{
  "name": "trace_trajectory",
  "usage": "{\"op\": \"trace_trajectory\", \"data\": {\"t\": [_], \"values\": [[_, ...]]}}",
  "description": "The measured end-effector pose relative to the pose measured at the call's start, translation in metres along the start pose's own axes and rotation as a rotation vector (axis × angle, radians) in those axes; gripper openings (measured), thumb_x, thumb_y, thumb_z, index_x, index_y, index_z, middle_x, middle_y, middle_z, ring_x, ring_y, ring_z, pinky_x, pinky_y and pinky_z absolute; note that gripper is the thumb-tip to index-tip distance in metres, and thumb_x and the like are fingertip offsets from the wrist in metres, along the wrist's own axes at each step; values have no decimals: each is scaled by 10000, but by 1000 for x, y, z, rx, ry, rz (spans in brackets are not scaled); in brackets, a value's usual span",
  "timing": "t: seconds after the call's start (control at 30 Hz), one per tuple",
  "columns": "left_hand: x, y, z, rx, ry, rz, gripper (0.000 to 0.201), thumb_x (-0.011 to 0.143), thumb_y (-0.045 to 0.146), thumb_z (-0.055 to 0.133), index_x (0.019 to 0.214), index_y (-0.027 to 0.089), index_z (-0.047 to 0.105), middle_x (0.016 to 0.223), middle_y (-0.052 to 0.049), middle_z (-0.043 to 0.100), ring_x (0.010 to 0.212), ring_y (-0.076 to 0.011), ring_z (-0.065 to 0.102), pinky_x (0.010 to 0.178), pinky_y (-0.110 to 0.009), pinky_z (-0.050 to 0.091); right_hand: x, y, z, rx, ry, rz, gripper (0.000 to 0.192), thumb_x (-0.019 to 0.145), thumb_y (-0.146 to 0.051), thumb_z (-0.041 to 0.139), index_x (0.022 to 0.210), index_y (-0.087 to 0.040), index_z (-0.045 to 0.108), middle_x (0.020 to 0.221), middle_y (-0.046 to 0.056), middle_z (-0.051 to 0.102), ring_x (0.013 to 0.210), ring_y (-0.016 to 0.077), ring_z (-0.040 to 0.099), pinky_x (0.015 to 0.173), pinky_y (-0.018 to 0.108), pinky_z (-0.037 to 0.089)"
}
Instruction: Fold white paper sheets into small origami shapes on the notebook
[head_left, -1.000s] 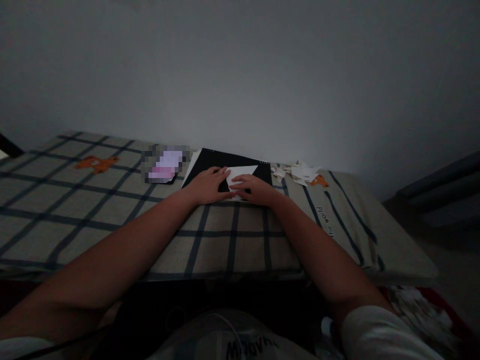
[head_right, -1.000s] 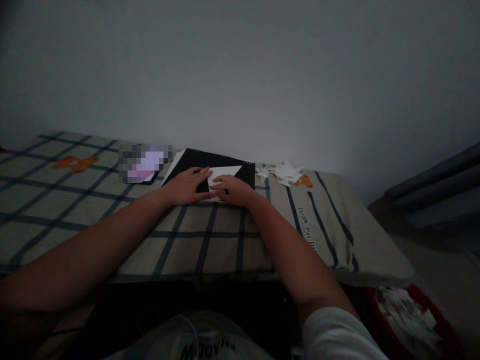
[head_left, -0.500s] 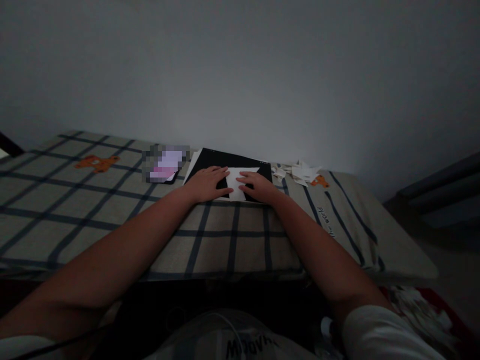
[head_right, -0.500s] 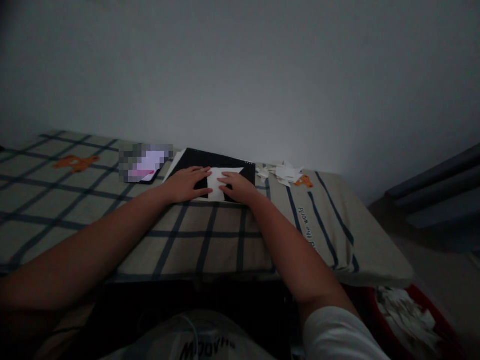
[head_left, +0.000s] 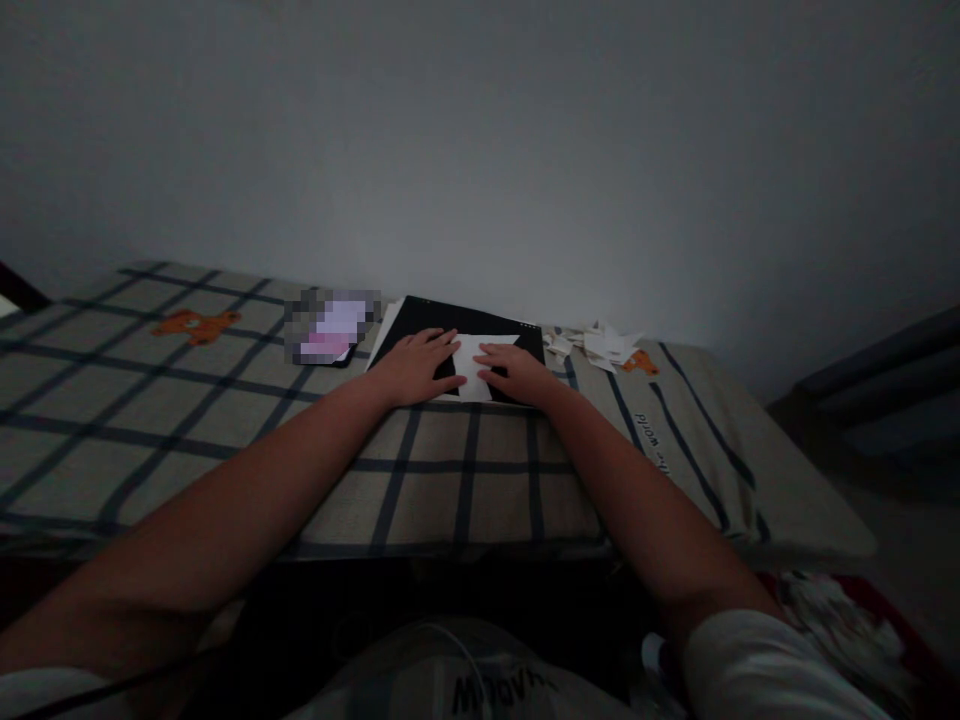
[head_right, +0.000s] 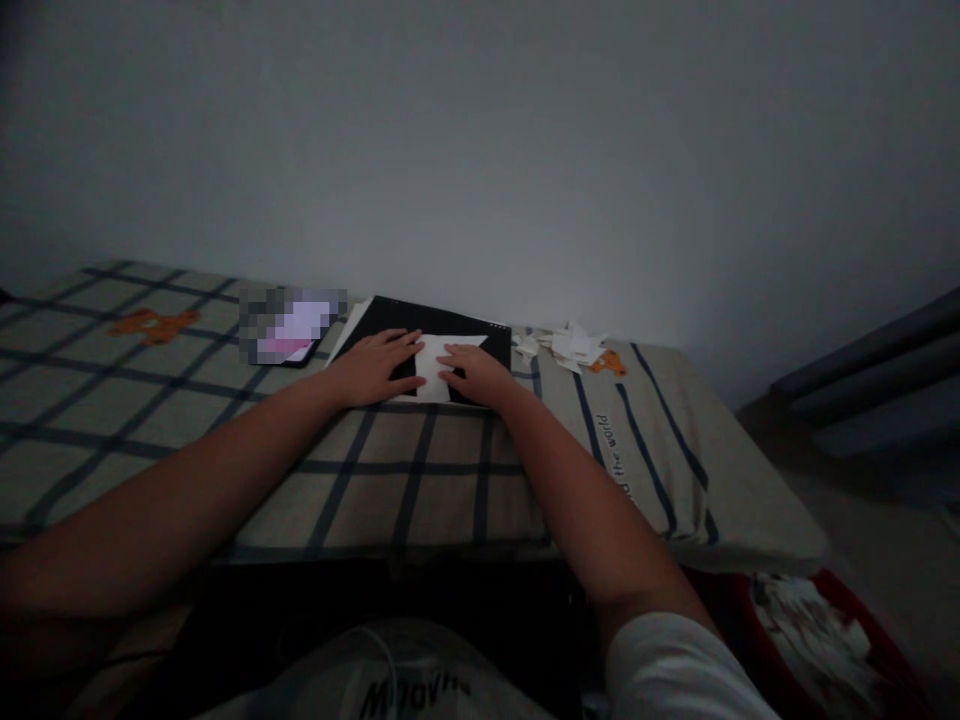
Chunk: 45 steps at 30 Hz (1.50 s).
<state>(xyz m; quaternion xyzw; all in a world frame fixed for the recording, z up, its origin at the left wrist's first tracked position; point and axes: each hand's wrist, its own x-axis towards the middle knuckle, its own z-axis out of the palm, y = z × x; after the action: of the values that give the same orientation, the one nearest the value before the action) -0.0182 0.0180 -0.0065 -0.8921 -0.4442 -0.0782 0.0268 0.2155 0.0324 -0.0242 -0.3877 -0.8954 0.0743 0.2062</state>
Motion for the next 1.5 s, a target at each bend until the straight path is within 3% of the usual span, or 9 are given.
{"op": "trace_trajectory", "data": {"t": [0.2,0.47,0.77,0.93,1.07,1.5], "values": [[0,3,0,-8,-43,-25,707,923,631,329,1501,225,316,1547,-68,342,1408,-284,296,1119,-434,228,0,3,2,2,-2,-2,360,898,-300,571,1230,-188,654,1367,138,561,1293,259,508,1101,496,377],[2,5,-2,3,-92,-54,753,909,640,348,1511,190,295,1556,-92,314,1419,-300,279,1123,-442,227,1,-2,0,-44,-10,-30,347,904,-252,562,1226,-162,657,1380,155,547,1285,252,508,1092,454,388],[2,5,-2,-63,-102,-27,953,799,801,370,1528,200,248,1577,-91,261,1428,-328,243,1136,-463,177,0,-10,-2,-88,56,-78,252,893,-224,576,1096,-220,726,1303,111,598,1218,237,522,1049,439,403],[1,7,-2,-40,-85,-33,928,814,788,366,1522,197,262,1571,-92,278,1428,-308,247,1139,-438,175,3,-23,-3,-96,-1,-222,254,890,-152,549,1052,-211,736,1144,90,668,1081,213,563,959,383,432],[0,9,-5,-27,-98,-35,892,835,760,368,1519,196,270,1575,-83,271,1429,-294,248,1140,-431,172,7,-26,2,-72,-20,-252,263,897,-113,512,1023,-177,734,1037,90,682,993,195,557,916,350,425],[1,6,0,-78,-67,-39,909,822,751,415,1518,185,274,1566,-86,288,1430,-296,247,1143,-449,161,16,-30,16,-202,23,-81,291,964,-179,420,1061,-154,693,971,104,594,895,192,481,814,325,377]]}}
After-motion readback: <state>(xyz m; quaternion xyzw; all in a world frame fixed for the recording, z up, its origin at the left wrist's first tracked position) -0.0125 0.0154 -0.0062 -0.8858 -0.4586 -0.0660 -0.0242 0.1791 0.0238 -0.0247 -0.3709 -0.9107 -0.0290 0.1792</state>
